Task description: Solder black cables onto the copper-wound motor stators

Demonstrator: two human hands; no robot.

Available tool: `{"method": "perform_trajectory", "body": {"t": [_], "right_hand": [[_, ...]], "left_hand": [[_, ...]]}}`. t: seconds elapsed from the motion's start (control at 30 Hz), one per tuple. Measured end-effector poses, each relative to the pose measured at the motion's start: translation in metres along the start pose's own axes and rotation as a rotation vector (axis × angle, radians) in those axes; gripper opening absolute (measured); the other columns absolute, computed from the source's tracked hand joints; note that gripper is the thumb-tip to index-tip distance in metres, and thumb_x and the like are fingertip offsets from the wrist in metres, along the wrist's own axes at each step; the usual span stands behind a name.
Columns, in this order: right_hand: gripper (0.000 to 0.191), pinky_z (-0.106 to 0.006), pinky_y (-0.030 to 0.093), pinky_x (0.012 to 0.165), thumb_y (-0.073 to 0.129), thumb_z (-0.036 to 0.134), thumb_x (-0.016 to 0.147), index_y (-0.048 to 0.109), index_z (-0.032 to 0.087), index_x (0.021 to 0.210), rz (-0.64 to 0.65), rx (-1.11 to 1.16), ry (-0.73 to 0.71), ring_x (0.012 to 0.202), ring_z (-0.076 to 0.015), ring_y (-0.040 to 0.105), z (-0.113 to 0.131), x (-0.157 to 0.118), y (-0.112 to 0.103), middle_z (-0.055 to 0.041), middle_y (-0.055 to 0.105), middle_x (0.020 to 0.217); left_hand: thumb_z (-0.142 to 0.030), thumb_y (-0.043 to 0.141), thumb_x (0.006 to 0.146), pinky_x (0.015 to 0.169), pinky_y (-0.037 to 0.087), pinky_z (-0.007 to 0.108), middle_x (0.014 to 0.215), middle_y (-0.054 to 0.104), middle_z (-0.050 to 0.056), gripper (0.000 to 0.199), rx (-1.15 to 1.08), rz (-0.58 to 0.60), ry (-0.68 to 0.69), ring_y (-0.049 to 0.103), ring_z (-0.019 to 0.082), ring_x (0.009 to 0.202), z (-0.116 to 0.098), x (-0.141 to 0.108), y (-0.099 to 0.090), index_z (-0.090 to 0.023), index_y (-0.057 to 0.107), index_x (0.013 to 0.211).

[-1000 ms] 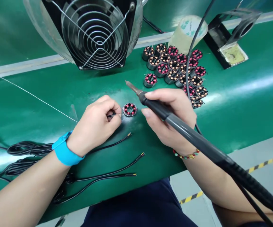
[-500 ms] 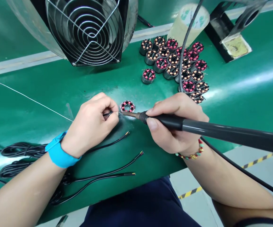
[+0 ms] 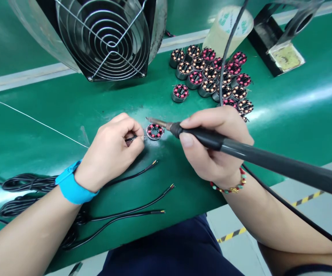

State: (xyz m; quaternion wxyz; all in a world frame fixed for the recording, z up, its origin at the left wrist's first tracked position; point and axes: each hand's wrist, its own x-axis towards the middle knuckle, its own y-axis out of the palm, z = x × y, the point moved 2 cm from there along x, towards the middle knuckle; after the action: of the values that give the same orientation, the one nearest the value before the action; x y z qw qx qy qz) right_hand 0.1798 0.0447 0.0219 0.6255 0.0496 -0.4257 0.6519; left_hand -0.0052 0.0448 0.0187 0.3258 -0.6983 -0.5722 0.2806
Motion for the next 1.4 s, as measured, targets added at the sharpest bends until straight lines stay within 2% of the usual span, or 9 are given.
{"method": "perform_trajectory", "body": {"t": [0.13, 0.27, 0.47, 0.7, 0.77, 0.87, 1.0, 1.17, 1.4], "right_hand": [[0.019, -0.038, 0.055, 0.094, 0.061, 0.022, 0.090, 0.061, 0.025, 0.108, 0.120, 0.053, 0.001, 0.104, -0.0216, 0.066, -0.002, 0.001, 0.009, -0.0001, 0.070, 0.110], [0.030, -0.030, 0.058, 0.084, 0.053, 0.020, 0.095, 0.055, 0.025, 0.125, 0.230, 0.149, 0.135, 0.094, -0.0159, 0.069, -0.006, -0.002, 0.020, -0.0007, 0.061, 0.130], [0.022, -0.038, 0.047, 0.090, 0.051, 0.014, 0.093, 0.058, 0.020, 0.113, 0.305, 0.069, 0.018, 0.093, -0.0204, 0.062, -0.011, -0.001, 0.034, -0.0005, 0.071, 0.091], [0.036, -0.037, 0.044, 0.089, 0.047, 0.010, 0.084, 0.053, 0.022, 0.118, 0.389, 0.028, -0.001, 0.090, -0.0208, 0.058, -0.013, 0.000, 0.047, -0.0012, 0.067, 0.093], [0.035, -0.038, 0.044, 0.088, 0.046, 0.010, 0.085, 0.053, 0.021, 0.118, 0.378, 0.019, -0.005, 0.088, -0.0210, 0.057, -0.014, -0.001, 0.048, -0.0018, 0.067, 0.092], [0.036, -0.038, 0.044, 0.088, 0.045, 0.011, 0.085, 0.052, 0.020, 0.119, 0.317, 0.029, -0.016, 0.089, -0.0219, 0.056, -0.015, -0.002, 0.047, -0.0036, 0.067, 0.092], [0.044, -0.040, 0.044, 0.091, 0.048, 0.010, 0.080, 0.049, 0.019, 0.124, 0.330, 0.027, -0.031, 0.099, -0.0238, 0.054, -0.016, -0.002, 0.048, -0.0066, 0.066, 0.102], [0.042, -0.040, 0.043, 0.090, 0.051, 0.012, 0.081, 0.050, 0.016, 0.123, 0.380, -0.007, -0.013, 0.098, -0.0244, 0.054, -0.017, -0.002, 0.049, -0.0075, 0.067, 0.102], [0.048, -0.040, 0.042, 0.092, 0.056, 0.010, 0.078, 0.048, 0.017, 0.125, 0.400, 0.039, -0.029, 0.098, -0.0233, 0.053, -0.017, -0.004, 0.043, -0.0067, 0.066, 0.106]], "left_hand": [[-0.016, 0.051, 0.075, 0.060, 0.039, 0.025, 0.072, 0.054, 0.000, 0.009, -0.004, 0.009, 0.005, 0.049, 0.012, 0.063, -0.001, 0.000, -0.001, -0.017, 0.058, 0.069], [-0.017, 0.050, 0.075, 0.062, 0.040, 0.026, 0.072, 0.054, 0.000, 0.009, 0.002, 0.012, -0.021, 0.048, 0.012, 0.064, -0.001, 0.001, -0.001, -0.018, 0.056, 0.068], [-0.014, 0.050, 0.075, 0.061, 0.039, 0.024, 0.072, 0.053, -0.001, 0.009, -0.005, -0.012, 0.020, 0.047, 0.011, 0.064, 0.002, 0.000, 0.001, -0.018, 0.056, 0.070], [-0.014, 0.050, 0.076, 0.062, 0.040, 0.025, 0.071, 0.053, -0.001, 0.008, -0.013, -0.013, 0.038, 0.047, 0.012, 0.064, 0.003, -0.001, 0.000, -0.017, 0.056, 0.070], [-0.018, 0.052, 0.077, 0.063, 0.041, 0.025, 0.075, 0.056, 0.000, 0.005, -0.054, 0.008, 0.008, 0.050, 0.012, 0.065, 0.006, -0.002, -0.002, -0.017, 0.057, 0.079], [-0.028, 0.055, 0.079, 0.059, 0.042, 0.026, 0.079, 0.060, 0.001, 0.018, -0.129, 0.093, -0.082, 0.052, 0.013, 0.062, 0.012, -0.003, -0.004, -0.017, 0.056, 0.093], [-0.038, 0.054, 0.080, 0.049, 0.033, 0.024, 0.057, 0.052, -0.002, 0.022, -0.170, 0.226, -0.192, 0.044, 0.012, 0.051, 0.017, -0.001, -0.008, -0.018, 0.058, 0.071], [-0.035, 0.061, 0.076, 0.052, 0.034, 0.022, 0.062, 0.054, -0.002, 0.019, -0.395, 0.117, -0.264, 0.042, 0.010, 0.055, 0.018, 0.001, -0.013, -0.017, 0.062, 0.070], [-0.036, 0.069, 0.070, 0.059, 0.041, 0.024, 0.069, 0.066, 0.002, 0.020, -0.417, 0.115, -0.324, 0.052, 0.014, 0.064, 0.017, 0.001, -0.004, -0.016, 0.070, 0.070]]}}
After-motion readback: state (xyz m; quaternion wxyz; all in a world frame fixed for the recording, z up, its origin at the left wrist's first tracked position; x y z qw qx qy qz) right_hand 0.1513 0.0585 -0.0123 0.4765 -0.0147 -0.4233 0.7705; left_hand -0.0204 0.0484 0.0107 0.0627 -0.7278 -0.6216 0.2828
